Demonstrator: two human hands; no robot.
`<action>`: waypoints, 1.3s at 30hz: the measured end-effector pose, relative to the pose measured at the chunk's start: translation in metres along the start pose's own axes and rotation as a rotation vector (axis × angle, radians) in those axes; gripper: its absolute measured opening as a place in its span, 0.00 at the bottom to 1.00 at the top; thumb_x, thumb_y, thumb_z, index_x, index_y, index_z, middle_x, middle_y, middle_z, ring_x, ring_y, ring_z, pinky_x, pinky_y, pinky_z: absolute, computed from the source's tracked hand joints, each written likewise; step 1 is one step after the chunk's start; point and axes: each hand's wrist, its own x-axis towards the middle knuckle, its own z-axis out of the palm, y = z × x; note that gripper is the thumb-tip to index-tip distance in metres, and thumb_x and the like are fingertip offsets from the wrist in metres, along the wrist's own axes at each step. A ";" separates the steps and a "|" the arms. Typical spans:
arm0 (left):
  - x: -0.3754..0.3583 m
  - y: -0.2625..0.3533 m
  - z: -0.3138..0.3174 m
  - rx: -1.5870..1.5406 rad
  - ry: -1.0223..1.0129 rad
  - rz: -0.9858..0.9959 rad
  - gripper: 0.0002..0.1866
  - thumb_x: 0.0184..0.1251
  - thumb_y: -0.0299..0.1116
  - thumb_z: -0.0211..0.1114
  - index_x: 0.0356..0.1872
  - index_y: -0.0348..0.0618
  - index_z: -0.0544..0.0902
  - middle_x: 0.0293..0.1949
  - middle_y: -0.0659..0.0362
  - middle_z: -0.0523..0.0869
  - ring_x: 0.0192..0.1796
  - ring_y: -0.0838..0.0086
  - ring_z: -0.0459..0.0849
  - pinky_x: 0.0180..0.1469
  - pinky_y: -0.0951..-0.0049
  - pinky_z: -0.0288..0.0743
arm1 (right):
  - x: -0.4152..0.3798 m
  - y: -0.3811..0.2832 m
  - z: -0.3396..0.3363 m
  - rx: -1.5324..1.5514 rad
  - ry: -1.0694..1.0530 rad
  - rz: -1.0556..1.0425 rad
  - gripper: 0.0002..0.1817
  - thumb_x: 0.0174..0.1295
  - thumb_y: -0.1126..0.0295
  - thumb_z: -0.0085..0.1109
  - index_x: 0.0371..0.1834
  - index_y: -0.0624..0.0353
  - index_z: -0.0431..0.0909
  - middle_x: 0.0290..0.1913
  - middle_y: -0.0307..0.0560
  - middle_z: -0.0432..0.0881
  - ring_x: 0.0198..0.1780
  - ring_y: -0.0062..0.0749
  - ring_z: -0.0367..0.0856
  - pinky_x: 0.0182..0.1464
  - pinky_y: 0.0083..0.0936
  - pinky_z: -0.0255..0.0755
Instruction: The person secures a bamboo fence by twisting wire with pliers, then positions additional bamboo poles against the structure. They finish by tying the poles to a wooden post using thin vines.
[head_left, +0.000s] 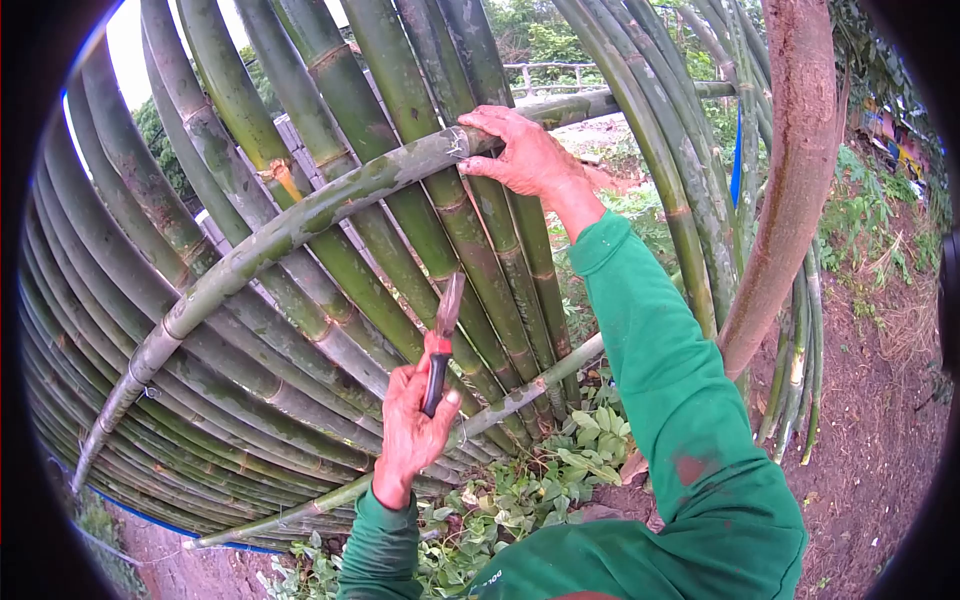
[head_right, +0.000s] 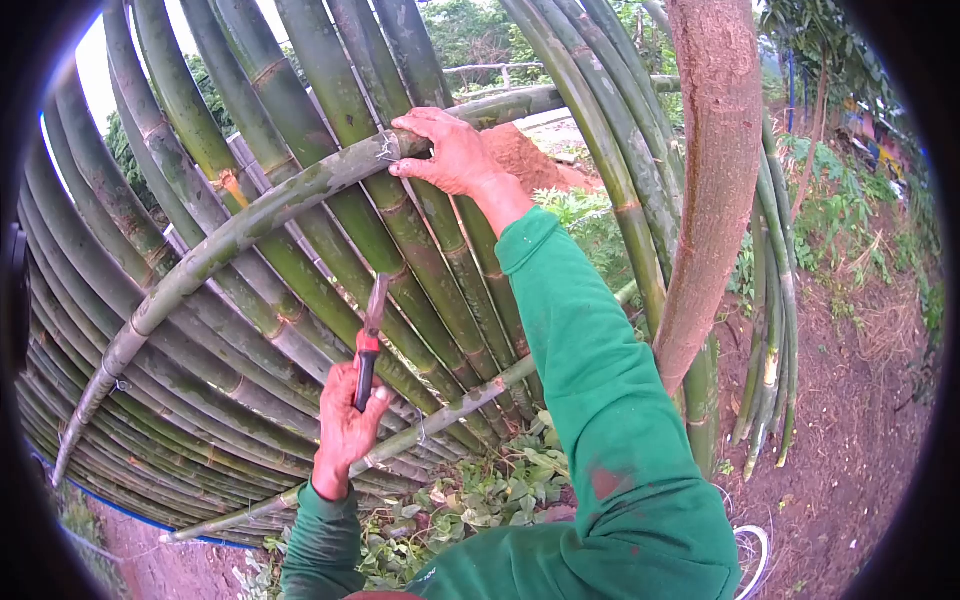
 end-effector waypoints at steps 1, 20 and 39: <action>0.031 0.016 -0.009 0.116 0.095 0.061 0.08 0.58 0.30 0.69 0.35 0.39 0.80 0.30 0.52 0.76 0.43 0.57 0.75 0.44 0.58 0.73 | -0.001 0.003 0.002 0.003 0.005 -0.019 0.36 0.49 0.50 0.77 0.62 0.49 0.79 0.66 0.52 0.77 0.68 0.48 0.74 0.69 0.39 0.69; 0.149 0.016 0.008 0.767 0.322 0.020 0.17 0.52 0.27 0.68 0.46 0.49 0.82 0.47 0.43 0.74 0.45 0.46 0.81 0.41 0.52 0.79 | 0.014 0.018 0.000 -0.004 0.099 -0.186 0.30 0.49 0.55 0.77 0.56 0.55 0.82 0.58 0.53 0.83 0.60 0.48 0.81 0.62 0.37 0.76; 0.104 -0.005 0.032 0.637 0.344 -0.014 0.14 0.57 0.28 0.67 0.46 0.45 0.81 0.45 0.43 0.74 0.43 0.48 0.80 0.43 0.53 0.79 | 0.002 0.023 0.007 0.154 0.046 -0.056 0.28 0.53 0.59 0.75 0.58 0.54 0.82 0.59 0.55 0.82 0.60 0.49 0.81 0.63 0.37 0.75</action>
